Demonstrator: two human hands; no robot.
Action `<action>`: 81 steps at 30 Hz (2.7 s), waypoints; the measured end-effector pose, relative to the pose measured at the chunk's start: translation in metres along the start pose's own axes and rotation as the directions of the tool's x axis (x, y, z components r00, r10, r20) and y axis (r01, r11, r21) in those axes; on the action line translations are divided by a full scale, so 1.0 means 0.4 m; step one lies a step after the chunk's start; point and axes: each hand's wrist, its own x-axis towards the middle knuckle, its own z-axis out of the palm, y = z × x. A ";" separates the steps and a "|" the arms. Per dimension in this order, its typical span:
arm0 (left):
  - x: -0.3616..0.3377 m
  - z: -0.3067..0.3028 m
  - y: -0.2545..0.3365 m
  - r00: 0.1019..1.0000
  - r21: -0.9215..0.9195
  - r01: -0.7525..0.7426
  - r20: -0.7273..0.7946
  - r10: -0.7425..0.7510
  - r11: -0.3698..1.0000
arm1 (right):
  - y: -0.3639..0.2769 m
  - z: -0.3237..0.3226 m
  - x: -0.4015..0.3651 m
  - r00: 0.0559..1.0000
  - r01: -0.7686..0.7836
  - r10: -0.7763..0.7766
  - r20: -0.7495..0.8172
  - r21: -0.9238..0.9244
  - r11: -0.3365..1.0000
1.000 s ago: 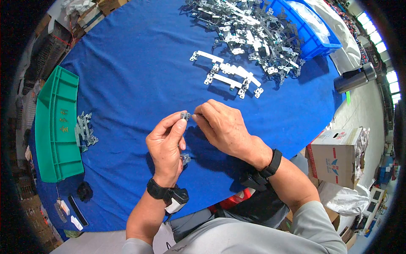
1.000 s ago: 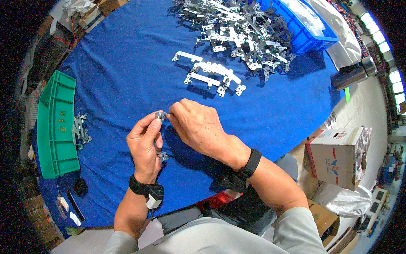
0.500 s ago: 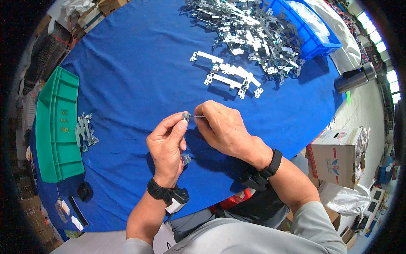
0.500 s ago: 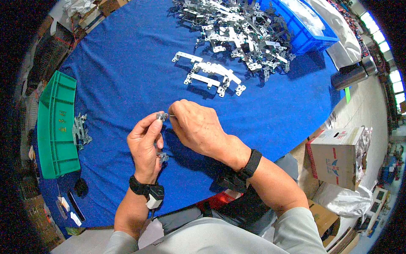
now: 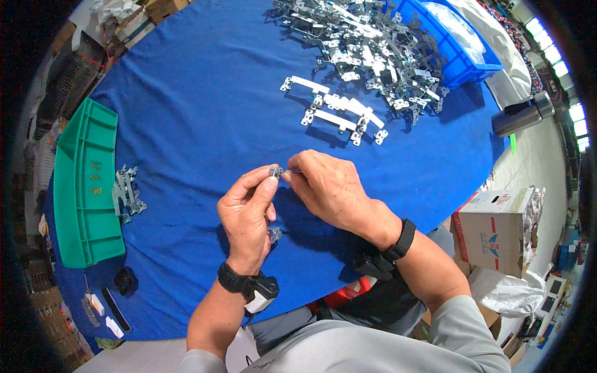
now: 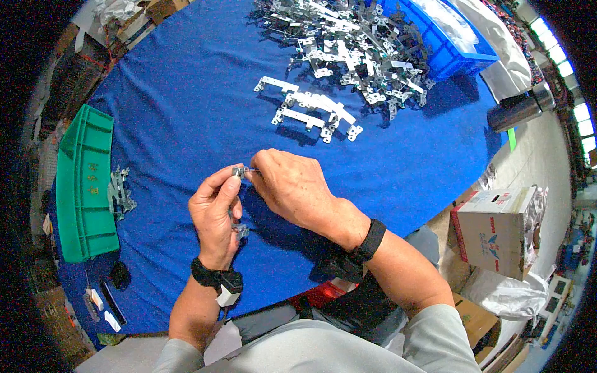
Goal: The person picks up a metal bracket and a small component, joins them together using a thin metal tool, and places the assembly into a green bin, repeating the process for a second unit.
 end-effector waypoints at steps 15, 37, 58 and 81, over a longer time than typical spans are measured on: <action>0.001 0.000 -0.001 1.000 -0.005 -0.007 0.013 0.007 1.000 | 0.000 -0.008 0.003 0.999 -0.038 0.037 0.033 0.040 0.998; 0.001 0.002 -0.005 0.998 0.042 -0.055 0.027 0.054 0.998 | 0.005 0.001 0.000 0.996 -0.064 0.066 0.066 -0.032 0.997; -0.001 -0.001 -0.006 0.999 0.032 -0.026 0.036 0.025 0.999 | 0.004 -0.010 0.003 0.992 -0.079 0.082 0.095 -0.030 0.996; -0.001 0.004 -0.007 0.999 0.057 -0.052 0.009 0.052 0.997 | 0.007 -0.008 0.003 0.992 -0.122 0.119 0.036 0.109 0.986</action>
